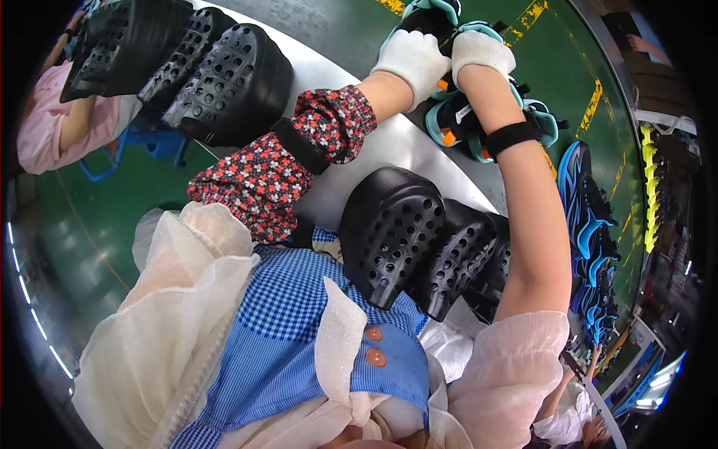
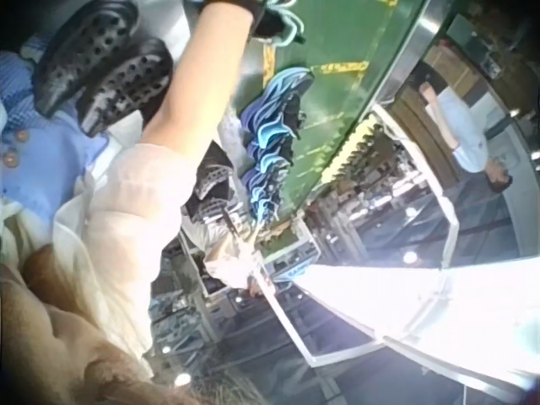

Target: Assembling components of sneakers on a factory assembly line.

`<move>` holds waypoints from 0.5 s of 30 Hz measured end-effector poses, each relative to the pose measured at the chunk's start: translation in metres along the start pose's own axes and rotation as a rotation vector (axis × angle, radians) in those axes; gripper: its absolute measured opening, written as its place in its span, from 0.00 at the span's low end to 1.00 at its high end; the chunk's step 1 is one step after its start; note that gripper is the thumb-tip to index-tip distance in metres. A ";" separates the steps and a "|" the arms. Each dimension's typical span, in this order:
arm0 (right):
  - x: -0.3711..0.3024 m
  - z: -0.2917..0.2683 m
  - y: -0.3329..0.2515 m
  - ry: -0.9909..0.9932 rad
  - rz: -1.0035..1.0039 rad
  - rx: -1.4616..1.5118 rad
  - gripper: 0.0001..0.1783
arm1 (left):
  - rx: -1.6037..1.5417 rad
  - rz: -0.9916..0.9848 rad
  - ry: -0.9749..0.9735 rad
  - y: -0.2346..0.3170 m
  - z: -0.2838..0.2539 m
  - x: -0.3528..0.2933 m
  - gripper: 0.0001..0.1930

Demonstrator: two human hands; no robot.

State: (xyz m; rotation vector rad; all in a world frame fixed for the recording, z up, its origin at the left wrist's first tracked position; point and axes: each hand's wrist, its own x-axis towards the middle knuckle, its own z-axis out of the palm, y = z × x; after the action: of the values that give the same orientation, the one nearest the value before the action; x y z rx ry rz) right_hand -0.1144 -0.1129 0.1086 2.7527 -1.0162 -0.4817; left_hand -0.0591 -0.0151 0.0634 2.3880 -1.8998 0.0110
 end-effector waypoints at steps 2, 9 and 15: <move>0.002 0.005 0.006 0.008 0.031 0.022 0.14 | 0.007 0.003 -0.009 0.002 0.000 0.003 0.10; -0.009 -0.014 0.002 -0.021 0.108 0.051 0.16 | 0.053 0.001 -0.034 -0.001 0.004 -0.001 0.10; -0.034 -0.041 0.006 0.054 0.156 0.115 0.17 | 0.131 -0.025 -0.043 -0.004 -0.001 -0.001 0.09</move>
State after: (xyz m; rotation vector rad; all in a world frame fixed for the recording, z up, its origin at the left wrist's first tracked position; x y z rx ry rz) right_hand -0.1277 -0.0931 0.1571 2.7380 -1.2708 -0.3337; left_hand -0.0557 -0.0132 0.0641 2.5152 -1.9453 0.0866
